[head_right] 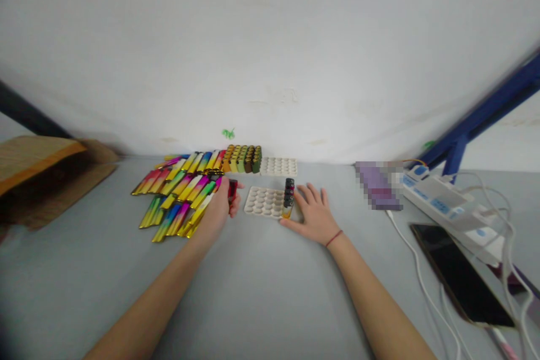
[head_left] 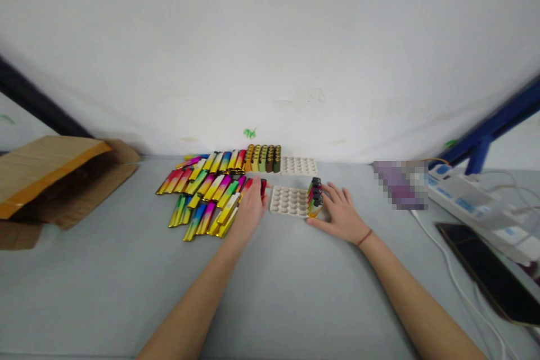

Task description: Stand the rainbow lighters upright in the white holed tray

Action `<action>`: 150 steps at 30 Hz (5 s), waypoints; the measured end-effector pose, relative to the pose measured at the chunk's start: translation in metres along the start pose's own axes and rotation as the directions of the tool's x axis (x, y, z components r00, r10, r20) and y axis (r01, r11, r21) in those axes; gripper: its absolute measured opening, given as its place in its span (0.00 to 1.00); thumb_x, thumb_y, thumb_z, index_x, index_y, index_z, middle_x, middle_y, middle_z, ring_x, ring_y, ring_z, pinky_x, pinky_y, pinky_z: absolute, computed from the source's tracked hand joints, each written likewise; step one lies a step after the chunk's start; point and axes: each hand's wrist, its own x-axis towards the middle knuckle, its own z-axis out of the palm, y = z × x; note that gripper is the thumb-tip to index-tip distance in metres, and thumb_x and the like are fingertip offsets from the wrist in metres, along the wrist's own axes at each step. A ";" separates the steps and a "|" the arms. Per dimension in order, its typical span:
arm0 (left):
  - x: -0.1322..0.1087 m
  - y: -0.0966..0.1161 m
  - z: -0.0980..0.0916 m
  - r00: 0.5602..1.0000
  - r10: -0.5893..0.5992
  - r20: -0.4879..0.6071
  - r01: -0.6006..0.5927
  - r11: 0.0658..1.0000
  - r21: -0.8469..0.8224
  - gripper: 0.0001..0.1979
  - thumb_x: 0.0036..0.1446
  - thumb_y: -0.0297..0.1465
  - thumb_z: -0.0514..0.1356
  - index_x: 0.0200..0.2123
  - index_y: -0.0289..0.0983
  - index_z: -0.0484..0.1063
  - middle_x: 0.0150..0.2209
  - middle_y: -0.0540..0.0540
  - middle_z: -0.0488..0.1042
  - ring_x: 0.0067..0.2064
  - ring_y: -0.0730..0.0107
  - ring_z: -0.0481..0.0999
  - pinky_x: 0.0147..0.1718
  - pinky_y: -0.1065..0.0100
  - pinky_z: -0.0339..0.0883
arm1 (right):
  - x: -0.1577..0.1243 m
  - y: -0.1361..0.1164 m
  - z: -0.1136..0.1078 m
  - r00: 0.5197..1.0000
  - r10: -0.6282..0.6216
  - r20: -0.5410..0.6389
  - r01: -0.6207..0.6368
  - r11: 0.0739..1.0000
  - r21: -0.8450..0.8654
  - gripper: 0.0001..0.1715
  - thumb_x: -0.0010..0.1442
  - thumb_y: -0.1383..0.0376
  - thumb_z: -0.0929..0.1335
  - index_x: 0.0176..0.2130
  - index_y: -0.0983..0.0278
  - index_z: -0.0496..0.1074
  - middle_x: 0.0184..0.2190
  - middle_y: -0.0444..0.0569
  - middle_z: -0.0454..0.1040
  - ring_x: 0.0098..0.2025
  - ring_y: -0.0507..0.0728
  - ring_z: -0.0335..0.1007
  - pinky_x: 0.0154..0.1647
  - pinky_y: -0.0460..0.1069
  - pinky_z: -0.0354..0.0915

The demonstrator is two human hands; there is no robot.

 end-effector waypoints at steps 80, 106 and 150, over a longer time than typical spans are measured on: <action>-0.001 -0.030 0.015 0.698 0.593 0.401 -0.709 0.500 0.497 0.11 0.65 0.34 0.57 0.47 0.39 0.75 0.45 0.43 0.79 0.50 0.60 0.76 0.53 0.58 0.66 | 0.000 0.000 -0.002 1.000 0.000 0.025 0.000 1.000 0.022 0.49 0.55 0.36 0.68 0.63 0.63 0.67 0.66 0.64 0.61 0.69 0.77 0.48 0.65 0.77 0.44; -0.005 -0.025 0.025 0.767 0.442 0.466 -0.628 0.369 0.685 0.11 0.65 0.33 0.59 0.49 0.42 0.75 0.49 0.47 0.81 0.51 0.61 0.77 0.56 0.54 0.58 | 0.002 0.000 -0.001 0.999 0.001 0.037 -0.001 1.000 0.006 0.49 0.56 0.36 0.67 0.64 0.63 0.65 0.66 0.64 0.61 0.69 0.76 0.48 0.65 0.76 0.44; 0.009 0.009 -0.029 0.910 0.385 0.152 -0.119 -0.109 0.987 0.15 0.63 0.33 0.54 0.44 0.33 0.77 0.48 0.30 0.75 0.52 0.39 0.67 0.44 0.47 0.63 | 0.001 -0.001 -0.003 0.999 0.010 0.051 -0.010 1.000 0.006 0.49 0.55 0.35 0.67 0.63 0.63 0.66 0.66 0.63 0.62 0.70 0.76 0.49 0.65 0.76 0.45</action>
